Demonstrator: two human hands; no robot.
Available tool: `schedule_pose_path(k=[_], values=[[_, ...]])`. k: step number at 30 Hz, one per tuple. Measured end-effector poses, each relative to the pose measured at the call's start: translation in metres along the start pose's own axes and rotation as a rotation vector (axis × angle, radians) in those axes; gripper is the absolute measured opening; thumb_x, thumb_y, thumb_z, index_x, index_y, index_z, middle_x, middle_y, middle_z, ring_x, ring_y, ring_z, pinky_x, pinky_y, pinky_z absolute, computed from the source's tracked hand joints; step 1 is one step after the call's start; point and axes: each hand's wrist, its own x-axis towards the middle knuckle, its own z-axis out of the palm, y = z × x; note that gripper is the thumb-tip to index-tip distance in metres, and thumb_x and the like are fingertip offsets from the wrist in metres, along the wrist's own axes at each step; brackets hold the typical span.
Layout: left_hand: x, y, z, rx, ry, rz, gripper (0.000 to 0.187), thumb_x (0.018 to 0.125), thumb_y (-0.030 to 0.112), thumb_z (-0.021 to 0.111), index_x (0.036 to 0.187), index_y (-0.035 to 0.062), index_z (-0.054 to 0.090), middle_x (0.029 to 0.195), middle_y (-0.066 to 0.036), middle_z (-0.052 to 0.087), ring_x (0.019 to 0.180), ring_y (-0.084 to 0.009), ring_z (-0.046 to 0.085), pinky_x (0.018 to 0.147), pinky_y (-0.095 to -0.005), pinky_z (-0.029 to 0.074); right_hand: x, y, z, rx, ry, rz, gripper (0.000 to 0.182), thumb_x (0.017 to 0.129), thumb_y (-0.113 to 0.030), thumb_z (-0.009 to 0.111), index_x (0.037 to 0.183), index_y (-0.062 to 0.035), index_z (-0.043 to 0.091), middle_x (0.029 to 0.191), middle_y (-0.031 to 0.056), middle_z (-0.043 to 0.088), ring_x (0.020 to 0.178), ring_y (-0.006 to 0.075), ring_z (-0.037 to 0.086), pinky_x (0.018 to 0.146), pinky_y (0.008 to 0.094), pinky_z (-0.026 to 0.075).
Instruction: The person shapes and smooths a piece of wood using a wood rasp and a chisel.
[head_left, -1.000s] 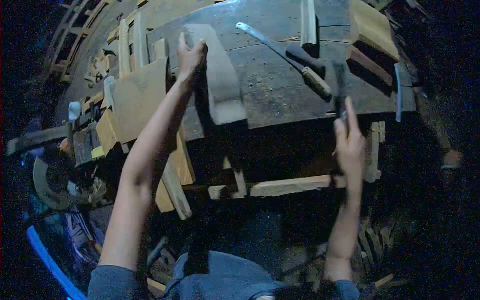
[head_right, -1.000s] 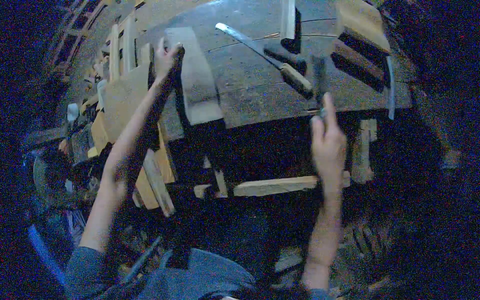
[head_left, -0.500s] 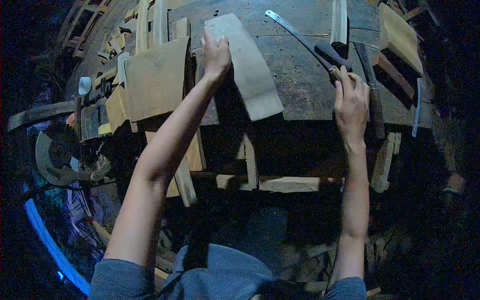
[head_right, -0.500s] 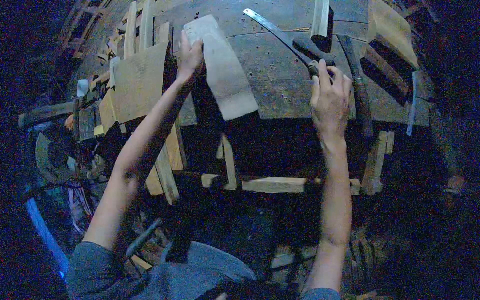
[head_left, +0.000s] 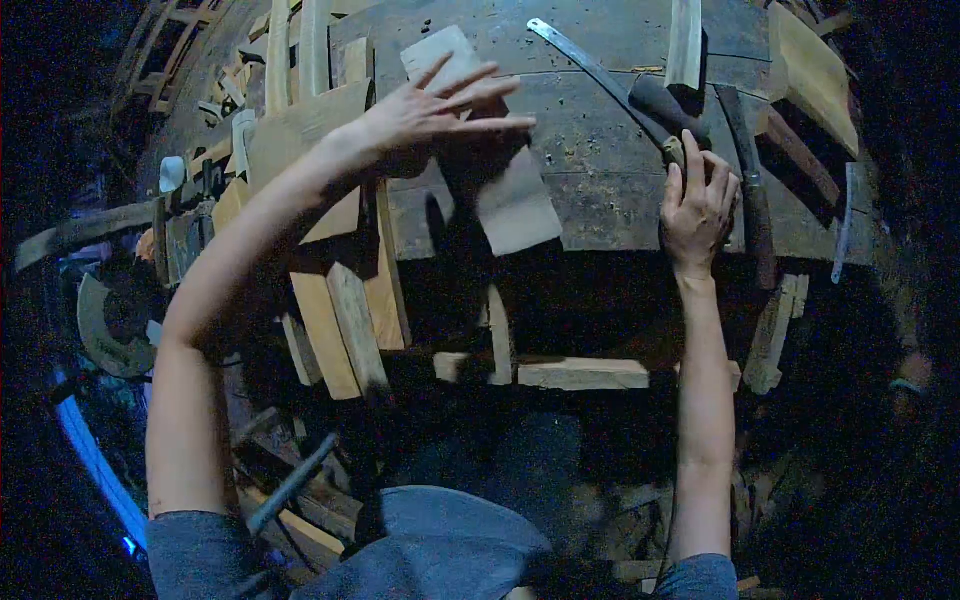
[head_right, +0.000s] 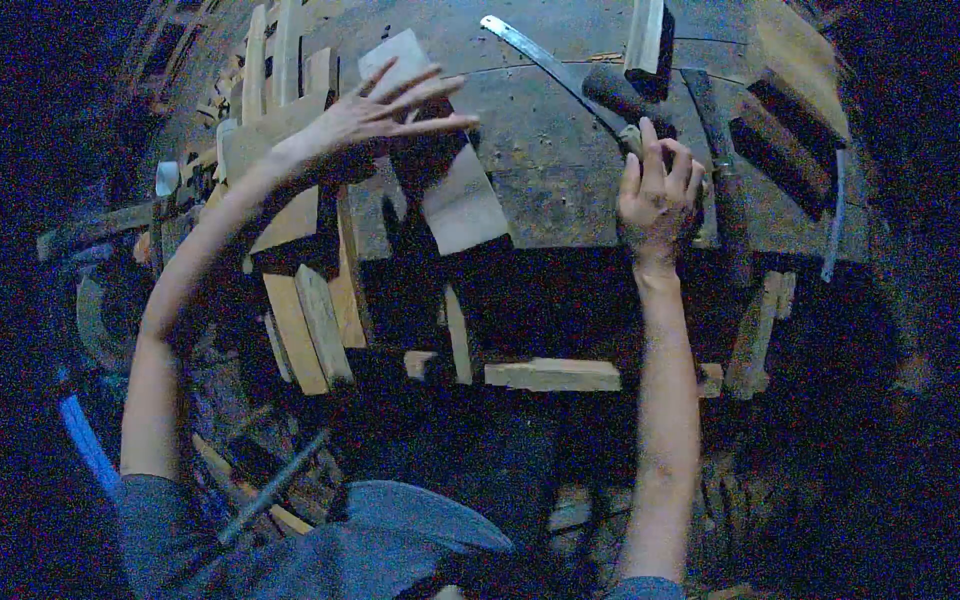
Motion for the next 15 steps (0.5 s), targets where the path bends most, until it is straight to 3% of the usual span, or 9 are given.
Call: schedule_pose_path(k=[1, 4, 5, 8, 9, 10, 12, 14, 15], values=[[0.011, -0.003, 0.010, 0.064, 0.141, 0.067, 0.085, 0.083, 0.011, 0.054, 0.149, 0.0376, 0.007, 0.153, -0.006, 0.022, 0.140, -0.0238, 0.026, 0.115, -0.0538, 0.012, 0.000, 0.000, -0.001, -0.004, 0.004, 0.002, 0.039, 0.088, -0.015, 0.058, 0.127, -0.0139, 0.055, 0.103, 0.0107, 0.052, 0.096, 0.0299, 0.051, 0.087, 0.0405, 0.041], [0.024, -0.029, 0.019, 0.001, 0.107, 0.219, 0.080, 0.083, 0.014, 0.054, 0.149, 0.0325, 0.012, 0.141, -0.007, 0.039, 0.132, -0.0232, 0.039, 0.116, -0.0529, 0.014, 0.002, -0.002, -0.006, 0.001, -0.027, 0.044, 0.039, 0.087, -0.016, 0.058, 0.127, -0.0150, 0.056, 0.102, 0.0099, 0.052, 0.095, 0.0295, 0.051, 0.087, 0.0406, 0.041], [0.029, -0.025, 0.021, 0.023, 0.205, 0.224, 0.076, 0.083, 0.017, 0.054, 0.148, 0.0289, 0.017, 0.127, -0.008, 0.049, 0.123, -0.0213, 0.049, 0.116, -0.0521, 0.014, 0.003, -0.003, -0.008, 0.017, -0.030, 0.046, 0.039, 0.087, -0.017, 0.059, 0.126, -0.0155, 0.056, 0.101, 0.0098, 0.052, 0.095, 0.0291, 0.051, 0.087, 0.0402, 0.041], [0.026, -0.003, -0.026, -0.204, 0.224, 0.154, 0.073, 0.077, 0.015, 0.058, 0.143, 0.0244, 0.030, 0.116, -0.012, 0.049, 0.111, -0.0267, 0.050, 0.105, -0.0433, 0.037, 0.004, 0.002, -0.005, 0.045, -0.024, 0.057, 0.041, 0.085, -0.019, 0.060, 0.126, -0.0167, 0.057, 0.101, 0.0095, 0.052, 0.094, 0.0281, 0.052, 0.086, 0.0396, 0.042], [0.025, 0.010, -0.046, -0.462, 0.218, 0.083, 0.072, 0.075, 0.011, 0.057, 0.142, 0.0227, 0.032, 0.110, -0.012, 0.047, 0.105, -0.0285, 0.049, 0.090, -0.0402, 0.047, 0.003, 0.001, -0.005, 0.026, -0.022, 0.050, 0.041, 0.085, -0.018, 0.060, 0.126, -0.0169, 0.057, 0.101, 0.0092, 0.052, 0.094, 0.0278, 0.052, 0.086, 0.0399, 0.042], [0.025, 0.021, -0.049, -0.481, 0.283, 0.043, 0.079, 0.070, 0.017, 0.067, 0.141, 0.0234, 0.032, 0.108, -0.013, 0.046, 0.104, -0.0293, 0.050, 0.084, -0.0411, 0.048, 0.004, 0.000, -0.005, 0.013, -0.021, 0.040, 0.042, 0.085, -0.017, 0.061, 0.126, -0.0171, 0.057, 0.101, 0.0089, 0.052, 0.094, 0.0276, 0.052, 0.085, 0.0401, 0.042], [0.016, 0.035, -0.108, -0.892, -0.050, -0.038, 0.093, 0.061, 0.026, 0.078, 0.141, 0.0188, 0.031, 0.108, -0.015, 0.045, 0.104, -0.0330, 0.050, 0.082, -0.0422, 0.048, 0.003, -0.002, -0.006, 0.020, -0.023, 0.057, 0.043, 0.083, -0.016, 0.061, 0.126, -0.0173, 0.057, 0.101, 0.0081, 0.053, 0.096, 0.0273, 0.052, 0.085, 0.0407, 0.042], [0.008, 0.074, -0.091, -1.314, 0.000, -0.096, 0.104, 0.056, 0.037, 0.084, 0.141, 0.0094, 0.030, 0.111, -0.018, 0.044, 0.107, -0.0349, 0.048, 0.089, -0.0432, 0.045, 0.000, 0.003, -0.001, 0.080, -0.038, 0.079, 0.043, 0.083, -0.015, 0.062, 0.125, -0.0175, 0.058, 0.102, 0.0079, 0.053, 0.097, 0.0268, 0.051, 0.087, 0.0401, 0.042], [0.002, 0.094, -0.090, -1.501, -0.017, -0.149, 0.104, 0.059, 0.033, 0.084, 0.141, 0.0052, 0.027, 0.119, -0.016, 0.044, 0.116, -0.0304, 0.043, 0.097, -0.0402, 0.037, 0.003, -0.001, -0.006, 0.057, -0.016, 0.077, 0.041, 0.083, -0.014, 0.062, 0.124, -0.0160, 0.059, 0.101, 0.0085, 0.053, 0.096, 0.0267, 0.051, 0.088, 0.0395, 0.041]])
